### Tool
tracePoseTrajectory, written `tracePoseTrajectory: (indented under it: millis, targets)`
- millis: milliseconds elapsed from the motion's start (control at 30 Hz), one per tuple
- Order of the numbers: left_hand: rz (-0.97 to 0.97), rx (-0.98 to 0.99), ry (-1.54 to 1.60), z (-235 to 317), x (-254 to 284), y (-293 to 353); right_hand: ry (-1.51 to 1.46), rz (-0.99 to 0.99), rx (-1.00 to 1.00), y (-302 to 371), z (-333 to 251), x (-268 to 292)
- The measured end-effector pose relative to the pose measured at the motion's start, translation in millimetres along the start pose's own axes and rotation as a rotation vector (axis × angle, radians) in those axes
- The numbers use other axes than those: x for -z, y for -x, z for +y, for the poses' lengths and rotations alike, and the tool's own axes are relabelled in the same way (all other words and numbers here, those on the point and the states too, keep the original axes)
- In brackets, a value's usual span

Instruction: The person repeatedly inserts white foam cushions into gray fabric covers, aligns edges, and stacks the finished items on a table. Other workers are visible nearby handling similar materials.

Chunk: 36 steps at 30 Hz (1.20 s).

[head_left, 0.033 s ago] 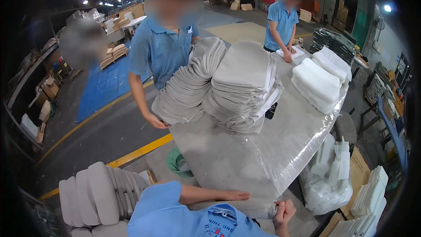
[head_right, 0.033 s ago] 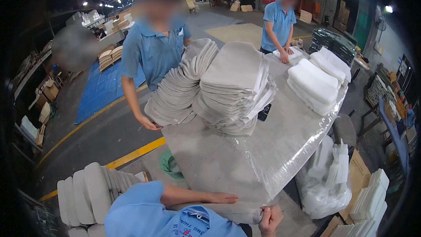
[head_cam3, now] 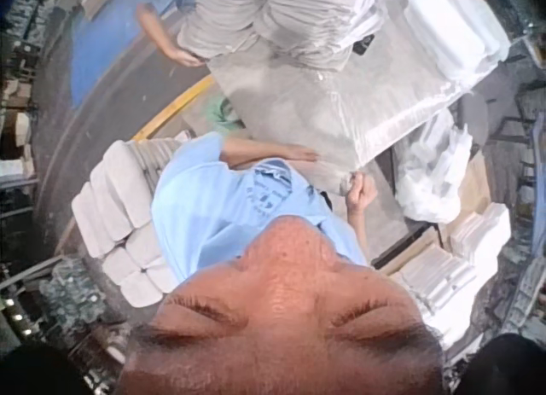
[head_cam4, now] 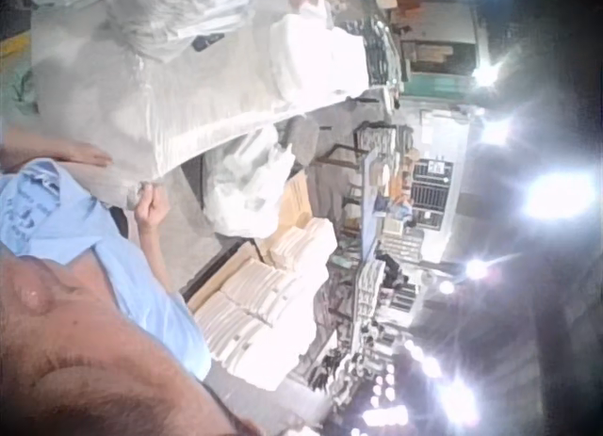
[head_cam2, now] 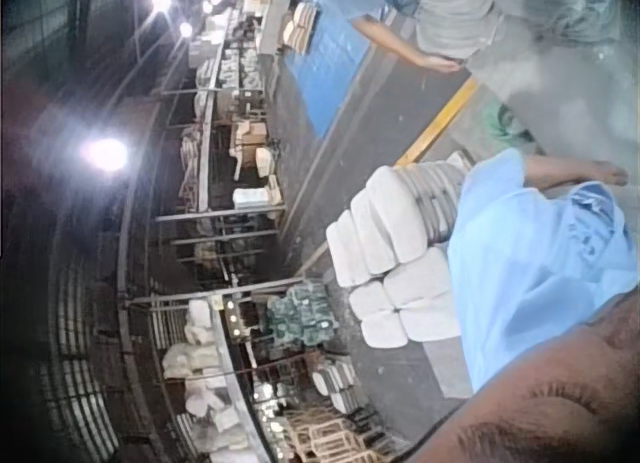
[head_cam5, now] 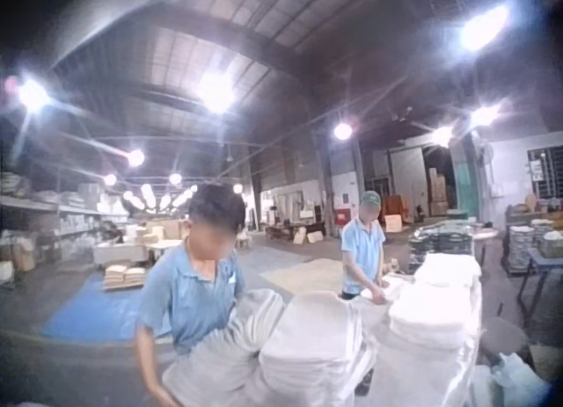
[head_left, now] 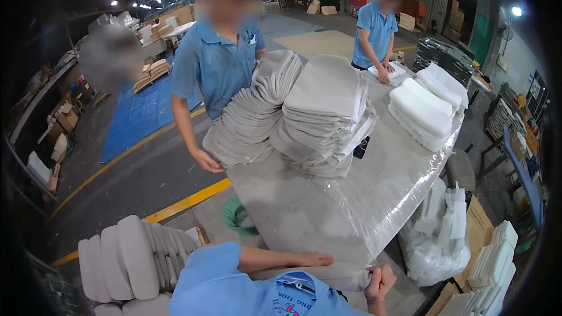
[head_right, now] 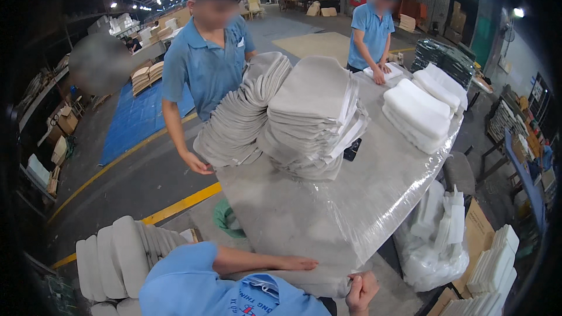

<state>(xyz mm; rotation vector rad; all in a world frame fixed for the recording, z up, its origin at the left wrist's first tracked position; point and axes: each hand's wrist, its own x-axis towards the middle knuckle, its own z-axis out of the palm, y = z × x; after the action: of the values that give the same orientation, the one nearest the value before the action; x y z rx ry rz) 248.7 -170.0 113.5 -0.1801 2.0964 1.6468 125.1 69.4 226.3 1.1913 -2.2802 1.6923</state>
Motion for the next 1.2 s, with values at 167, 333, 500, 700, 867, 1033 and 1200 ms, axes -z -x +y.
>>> tracePoseTrajectory:
  millis: [167, 333, 500, 700, 867, 1033, 1200]
  targets:
    - [-0.020, -0.068, -0.037, 32, 19, 19, -0.037, 0.114, 0.080, 4, -34, 2]
    - [-0.147, -0.007, -0.151, 51, 17, 13, -0.043, 0.236, 0.008, 37, -20, 8]
    - [-0.255, 0.076, -0.240, 52, 8, -7, -0.010, 0.311, -0.112, 67, 11, 0]
    - [-0.342, -0.160, -0.293, 65, -8, -10, -0.029, 0.342, -0.135, 77, 11, 10]
    - [-0.270, 0.015, -0.181, 53, -3, -17, 0.019, 0.353, -0.152, 68, 8, 3]
    - [-0.324, 0.068, -0.326, 62, -5, -54, -0.598, 0.647, -0.504, 75, 52, 3]
    - [-0.387, -0.122, -0.437, 103, -17, -106, -0.781, 0.847, -0.998, 144, 108, 0]
